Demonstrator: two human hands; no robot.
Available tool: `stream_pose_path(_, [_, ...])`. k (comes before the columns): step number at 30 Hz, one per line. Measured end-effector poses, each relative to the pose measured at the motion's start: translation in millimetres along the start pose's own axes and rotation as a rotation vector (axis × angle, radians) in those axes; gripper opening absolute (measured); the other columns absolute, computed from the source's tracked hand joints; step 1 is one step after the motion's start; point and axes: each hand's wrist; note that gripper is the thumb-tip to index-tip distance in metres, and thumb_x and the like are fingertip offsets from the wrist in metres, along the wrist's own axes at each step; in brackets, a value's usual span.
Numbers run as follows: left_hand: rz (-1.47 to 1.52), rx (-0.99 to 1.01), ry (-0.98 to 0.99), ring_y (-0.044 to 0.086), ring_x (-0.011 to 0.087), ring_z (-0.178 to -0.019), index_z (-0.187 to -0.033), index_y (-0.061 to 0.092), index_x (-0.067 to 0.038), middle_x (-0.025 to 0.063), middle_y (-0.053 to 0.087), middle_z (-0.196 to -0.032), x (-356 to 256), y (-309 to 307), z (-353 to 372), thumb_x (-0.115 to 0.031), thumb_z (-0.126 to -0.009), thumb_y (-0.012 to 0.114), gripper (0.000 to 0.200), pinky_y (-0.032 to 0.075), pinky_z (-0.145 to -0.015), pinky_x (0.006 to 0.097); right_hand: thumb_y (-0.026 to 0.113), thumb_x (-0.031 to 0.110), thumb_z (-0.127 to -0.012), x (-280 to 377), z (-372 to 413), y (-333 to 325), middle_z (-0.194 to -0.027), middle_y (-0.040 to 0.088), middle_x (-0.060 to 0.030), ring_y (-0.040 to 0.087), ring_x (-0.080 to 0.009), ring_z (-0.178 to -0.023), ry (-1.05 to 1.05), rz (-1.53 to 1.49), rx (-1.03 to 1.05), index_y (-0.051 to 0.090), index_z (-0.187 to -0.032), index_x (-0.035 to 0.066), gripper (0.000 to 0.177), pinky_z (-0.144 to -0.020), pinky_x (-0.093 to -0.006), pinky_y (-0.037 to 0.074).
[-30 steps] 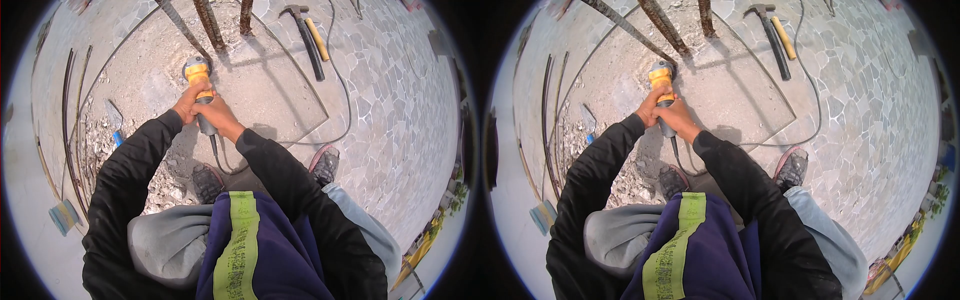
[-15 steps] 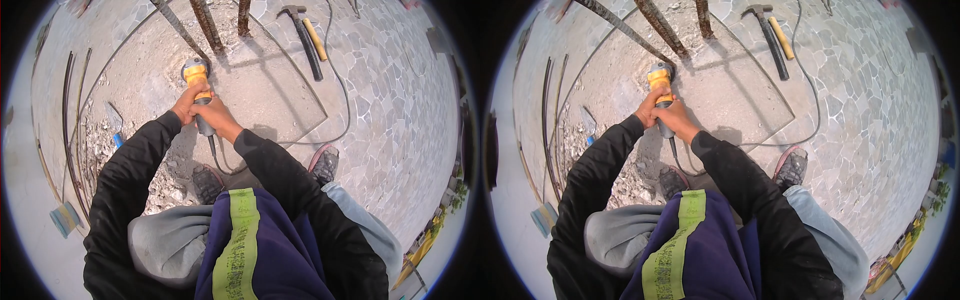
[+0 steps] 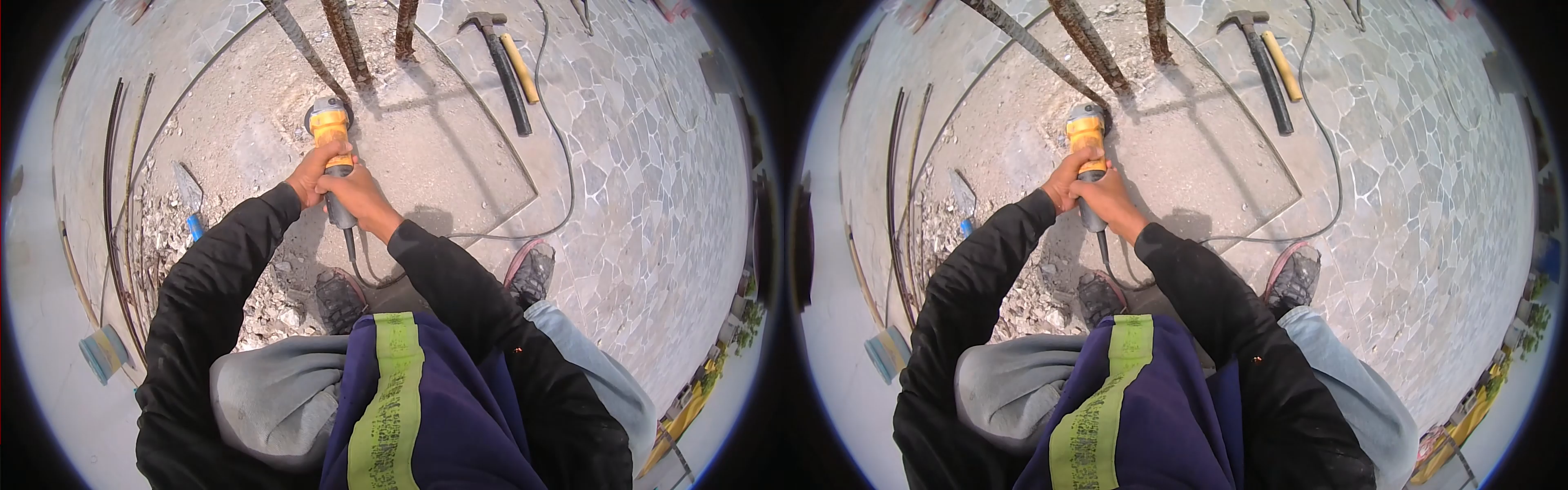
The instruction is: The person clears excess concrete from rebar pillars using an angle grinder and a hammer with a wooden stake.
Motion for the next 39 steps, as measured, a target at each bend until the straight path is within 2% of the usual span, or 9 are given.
stream_pose_path(6, [0.020,-0.032,0.036,0.067,0.0163,-0.079,-0.107,0.059,-0.007,0.0055,0.068,-0.091,3.4,2.8,-2.0,-0.026,-0.085,0.075,0.033,0.056,-0.077,0.0314,0.071,0.010,-0.076,4.1,0.7,-6.0,-0.076,0.066,-0.0103,0.065,-0.0172,-0.055,0.007,0.023,0.054,0.061,-0.096,-0.003,0.025,-0.047,-0.0296,0.051])
stream_pose_path(13, [0.005,-0.048,0.021,0.068,0.0162,-0.078,-0.107,0.059,-0.008,0.0056,0.068,-0.091,-6.2,1.2,-1.8,-0.025,-0.086,0.074,0.032,0.056,-0.075,0.0317,0.071,0.011,-0.076,8.2,-5.8,-3.3,-0.075,0.065,-0.0094,0.065,-0.0177,-0.055,0.007,0.081,0.020,0.061,-0.096,-0.003,0.026,-0.047,-0.0293,0.051])
stream_pose_path(15, [0.003,-0.057,0.007,0.068,0.0162,-0.078,-0.107,0.059,-0.008,0.0054,0.069,-0.091,-8.4,0.6,-2.5,-0.026,-0.086,0.074,0.031,0.056,-0.075,0.0316,0.075,0.016,-0.070,10.0,-7.2,-2.5,-0.091,0.069,-0.0094,0.068,-0.0177,-0.080,0.072,0.048,0.034,0.064,-0.101,-0.006,0.039,-0.069,-0.0319,0.052])
stream_pose_path(22, [-0.011,-0.046,0.007,0.067,0.0158,-0.078,-0.107,0.059,-0.008,0.0051,0.069,-0.090,-9.1,-4.1,-3.8,-0.025,-0.086,0.074,0.031,0.056,-0.075,0.0308,0.075,0.016,-0.071,8.4,-5.8,2.5,-0.088,0.069,-0.0085,0.068,-0.0167,-0.076,0.047,0.011,0.020,0.064,-0.099,-0.006,0.037,-0.067,-0.0310,0.053])
stream_pose_path(24, [0.000,-0.046,0.030,0.067,0.0156,-0.077,-0.106,0.059,-0.008,0.0052,0.069,-0.090,-7.7,-3.0,-3.8,-0.024,-0.086,0.074,0.030,0.056,-0.075,0.0306,0.072,0.012,-0.076,8.0,-5.5,3.3,-0.077,0.064,-0.0094,0.064,-0.0183,-0.054,0.003,-0.010,0.043,0.058,-0.101,-0.003,0.032,-0.046,-0.0305,0.051])
stream_pose_path(39, [0.024,-0.028,0.035,0.068,0.0172,-0.080,-0.109,0.057,-0.007,0.0066,0.068,-0.092,-0.5,-0.5,-2.7,-0.023,-0.086,0.074,0.032,0.057,-0.078,0.0322,0.072,0.011,-0.076,1.4,-5.5,-2.2,-0.078,0.065,-0.0093,0.065,-0.0186,-0.055,-0.007,0.044,0.013,0.059,-0.098,-0.003,0.029,-0.047,-0.0308,0.051])
Point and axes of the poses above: each hand's wrist, its own z-axis away from the middle knuckle, its own y-axis out of the palm, x = y × z
